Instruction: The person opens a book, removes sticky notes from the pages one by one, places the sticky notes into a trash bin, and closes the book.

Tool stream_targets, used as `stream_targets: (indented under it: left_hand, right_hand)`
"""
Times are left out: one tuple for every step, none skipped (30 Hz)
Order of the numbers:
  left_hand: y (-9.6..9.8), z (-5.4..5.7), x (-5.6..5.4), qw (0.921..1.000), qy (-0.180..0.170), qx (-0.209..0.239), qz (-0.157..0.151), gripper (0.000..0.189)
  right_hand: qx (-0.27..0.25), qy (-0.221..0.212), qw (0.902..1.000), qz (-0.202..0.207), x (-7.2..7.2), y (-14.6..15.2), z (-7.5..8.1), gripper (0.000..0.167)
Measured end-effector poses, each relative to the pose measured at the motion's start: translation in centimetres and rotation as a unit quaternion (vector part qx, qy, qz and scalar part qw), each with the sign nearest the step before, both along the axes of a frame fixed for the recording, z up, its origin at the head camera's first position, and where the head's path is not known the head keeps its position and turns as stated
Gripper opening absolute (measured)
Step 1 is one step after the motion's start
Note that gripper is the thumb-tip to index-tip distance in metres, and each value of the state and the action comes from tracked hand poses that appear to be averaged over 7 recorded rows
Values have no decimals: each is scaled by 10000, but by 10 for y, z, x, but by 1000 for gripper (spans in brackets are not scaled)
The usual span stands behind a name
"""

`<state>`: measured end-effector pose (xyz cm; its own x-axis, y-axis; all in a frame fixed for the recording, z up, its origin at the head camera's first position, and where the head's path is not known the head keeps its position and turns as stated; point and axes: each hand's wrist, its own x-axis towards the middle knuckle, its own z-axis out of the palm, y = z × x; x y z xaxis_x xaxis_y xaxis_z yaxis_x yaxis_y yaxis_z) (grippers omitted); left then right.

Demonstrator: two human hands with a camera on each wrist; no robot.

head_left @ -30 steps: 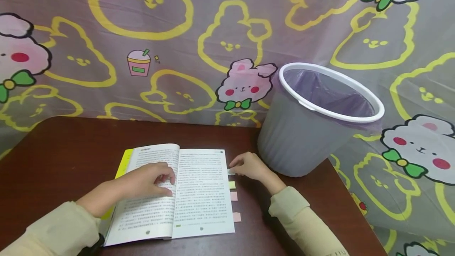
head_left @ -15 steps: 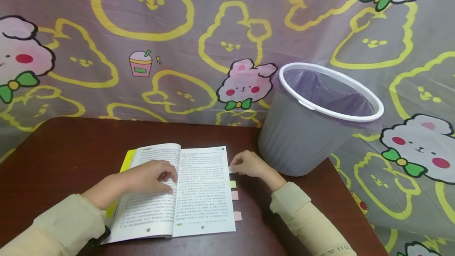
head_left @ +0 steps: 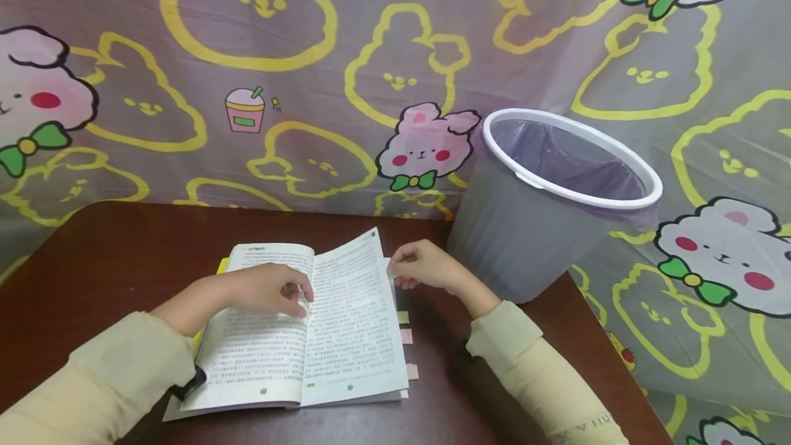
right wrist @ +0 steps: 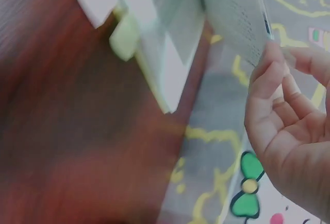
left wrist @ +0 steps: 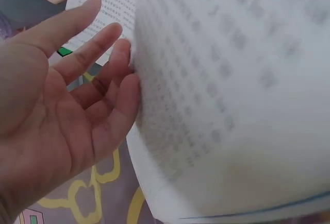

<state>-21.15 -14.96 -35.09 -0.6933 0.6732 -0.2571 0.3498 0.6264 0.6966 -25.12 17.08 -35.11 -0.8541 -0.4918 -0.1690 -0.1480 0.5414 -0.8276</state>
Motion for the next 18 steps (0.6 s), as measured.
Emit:
stream_targets:
  left_hand:
    - [0, 3, -1, 9998, -167, 51, -5, 22]
    - [-1, 5, -2, 9991, -395, 120, 15, 24]
    - [-1, 8, -3, 9980, -613, 178, 37, 25]
    - [-1, 11, -3, 9962, -831, 234, 74, 27]
    - [-1, 13, -3, 9944, -1008, 279, 110, 27]
    - [0, 15, -3, 9927, -1146, 333, 156, 28]
    - [0, 17, -3, 9914, -1233, 386, 195, 28]
    - [0, 18, -3, 9906, -1275, 431, 237, 27]
    - [1, 18, -3, 9907, -1248, 461, 267, 26]
    - [2, 19, -3, 9911, -1195, 502, 304, 26]
    - [2, 20, -3, 9914, -1132, 553, 350, 25]
    - [3, 21, -3, 9915, -1067, 620, 413, 26]
    - [5, 22, -3, 9914, -998, 700, 475, 27]
    - [6, 23, -2, 9907, -950, 795, 570, 30]
    - [8, 24, -2, 9899, -891, 888, 661, 33]
    - [9, 25, -2, 9886, -859, 976, 759, 36]
    - [11, 26, -2, 9874, -831, 1037, 855, 39]
    - [13, 27, -1, 9864, -797, 1089, 943, 41]
  right_hand:
    - [-61, -32, 10000, 13, 0, -4, 4, 12]
    - [-122, -60, 9999, 31, 0, -7, 7, 12]
    - [-181, -101, 9998, 50, 1, -11, 11, 12]
    - [-223, -136, 9996, 67, 2, -15, 15, 13]
    - [-246, -167, 9995, 85, 3, -20, 18, 12]
    - [-253, -185, 9994, 113, 3, -24, 21, 13]
    - [-263, -223, 9993, 138, 4, -28, 24, 13]
    - [-265, -236, 9992, 177, 4, -33, 26, 13]
    - [-287, -273, 9990, 224, 5, -38, 28, 13]
    - [-306, -299, 9987, 262, 4, -43, 30, 13]
    - [-349, -328, 9984, 308, 4, -48, 32, 13]
    - [-405, -369, 9979, 348, 4, -54, 33, 13]
    - [-468, -427, 9973, 365, 5, -59, 35, 13]
    - [-526, -470, 9968, 375, 5, -64, 36, 14]
    - [-584, -523, 9962, 371, 5, -68, 37, 14]
    - [-632, -556, 9958, 360, 6, -72, 38, 14]
    - [-693, -600, 9952, 346, 6, -76, 39, 15]
    - [-745, -639, 9947, 316, 6, -79, 39, 15]
